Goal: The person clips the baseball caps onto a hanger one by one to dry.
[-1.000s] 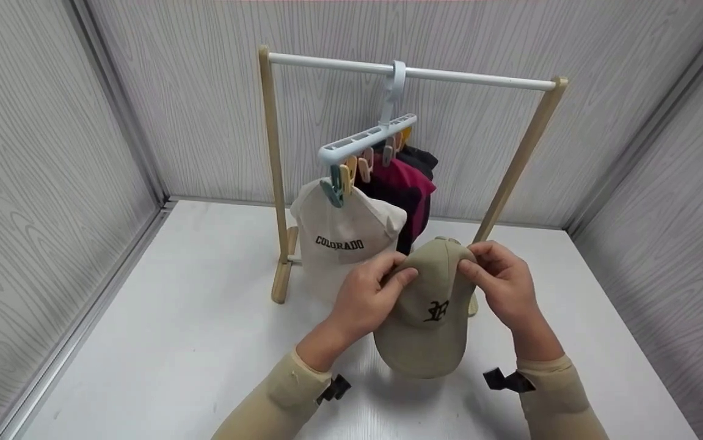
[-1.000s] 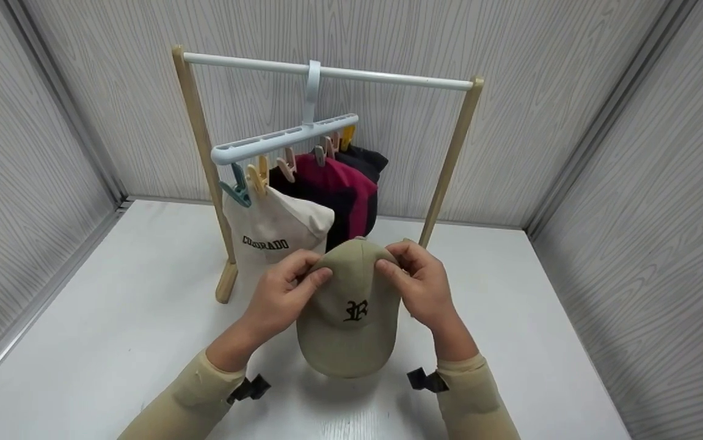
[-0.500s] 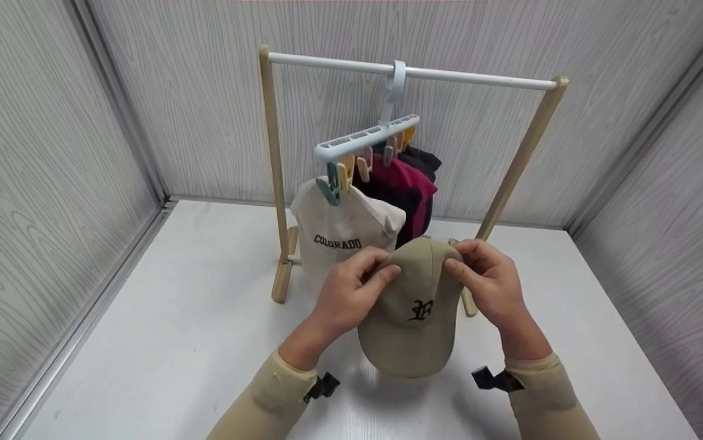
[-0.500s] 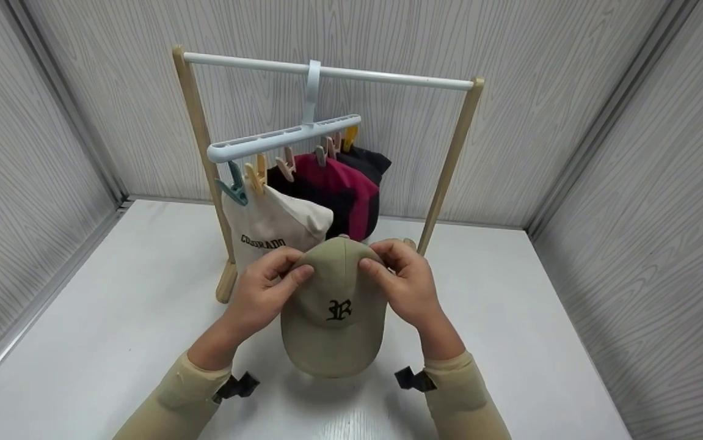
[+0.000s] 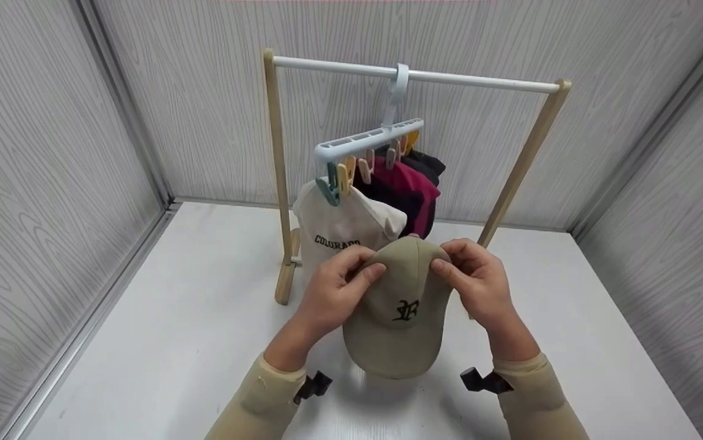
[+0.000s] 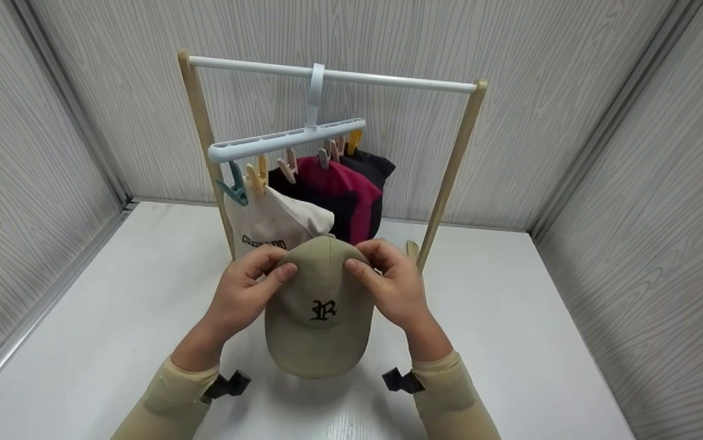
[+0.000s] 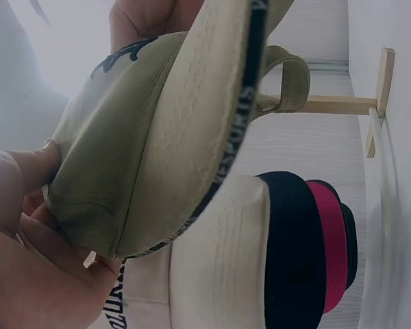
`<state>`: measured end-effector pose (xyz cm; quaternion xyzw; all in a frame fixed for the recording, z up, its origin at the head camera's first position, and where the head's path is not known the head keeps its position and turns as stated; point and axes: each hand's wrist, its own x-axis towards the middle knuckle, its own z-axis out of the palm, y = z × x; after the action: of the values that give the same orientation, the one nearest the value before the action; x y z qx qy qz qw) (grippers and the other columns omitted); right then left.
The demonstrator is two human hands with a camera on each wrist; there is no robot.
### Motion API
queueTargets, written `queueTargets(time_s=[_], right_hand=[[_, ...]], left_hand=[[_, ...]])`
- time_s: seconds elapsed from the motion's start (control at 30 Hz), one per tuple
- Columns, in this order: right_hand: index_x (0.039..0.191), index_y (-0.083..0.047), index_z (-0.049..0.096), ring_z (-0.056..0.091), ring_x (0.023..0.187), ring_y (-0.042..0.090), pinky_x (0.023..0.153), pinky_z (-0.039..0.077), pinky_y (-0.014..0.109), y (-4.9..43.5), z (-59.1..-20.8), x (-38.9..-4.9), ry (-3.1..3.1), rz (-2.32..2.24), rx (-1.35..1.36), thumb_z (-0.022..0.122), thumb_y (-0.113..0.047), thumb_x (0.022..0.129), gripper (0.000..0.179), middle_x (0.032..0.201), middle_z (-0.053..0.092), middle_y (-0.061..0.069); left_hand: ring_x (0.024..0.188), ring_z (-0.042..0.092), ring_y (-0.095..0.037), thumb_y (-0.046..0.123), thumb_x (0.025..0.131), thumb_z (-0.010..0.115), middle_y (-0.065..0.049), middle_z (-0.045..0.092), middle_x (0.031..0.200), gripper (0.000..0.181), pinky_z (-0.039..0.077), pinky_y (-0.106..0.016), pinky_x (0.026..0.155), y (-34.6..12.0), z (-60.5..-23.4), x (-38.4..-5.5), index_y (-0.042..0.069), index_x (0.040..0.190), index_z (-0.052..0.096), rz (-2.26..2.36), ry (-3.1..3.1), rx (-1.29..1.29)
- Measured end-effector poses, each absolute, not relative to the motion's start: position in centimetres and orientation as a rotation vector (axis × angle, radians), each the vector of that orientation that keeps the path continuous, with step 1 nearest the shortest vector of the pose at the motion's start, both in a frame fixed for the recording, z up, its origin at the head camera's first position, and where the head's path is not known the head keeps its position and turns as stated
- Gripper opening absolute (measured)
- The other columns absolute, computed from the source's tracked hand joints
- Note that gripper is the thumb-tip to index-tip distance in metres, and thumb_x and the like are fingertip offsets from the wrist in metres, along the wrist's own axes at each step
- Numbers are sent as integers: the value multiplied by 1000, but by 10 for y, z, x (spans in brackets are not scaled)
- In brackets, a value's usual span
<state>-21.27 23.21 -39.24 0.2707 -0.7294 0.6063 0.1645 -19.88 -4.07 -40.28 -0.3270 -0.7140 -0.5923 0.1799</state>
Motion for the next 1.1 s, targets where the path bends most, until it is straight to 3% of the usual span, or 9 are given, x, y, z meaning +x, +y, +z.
queueTargets(time_s=[0.43,0.77,1.1], right_hand=[[113,9,73,59,80,13,69,51,26,208,-388,-217,-2063,1709,795,75,8,101,12,93,70,2],[114,6,74,59,80,16,69,50,27,191,-381,-215,-2082,1694,798,74,6,103,12,93,70,6],[111,4,74,56,77,16,66,48,28,177,-372,-217,-2090,1684,853,78,5,101,11,87,66,5]], left_hand=[[94,63,-19,17,112,70,1,70,107,11,54,-33,85,-61,-398,-199,7,115,75,-1685,-2008,-876],[84,59,-17,15,110,73,4,68,95,9,51,-30,75,-76,-397,-199,7,113,77,-1676,-2005,-801],[88,62,-19,11,108,75,1,71,99,9,53,-30,78,-88,-391,-195,5,114,78,-1670,-2008,-737]])
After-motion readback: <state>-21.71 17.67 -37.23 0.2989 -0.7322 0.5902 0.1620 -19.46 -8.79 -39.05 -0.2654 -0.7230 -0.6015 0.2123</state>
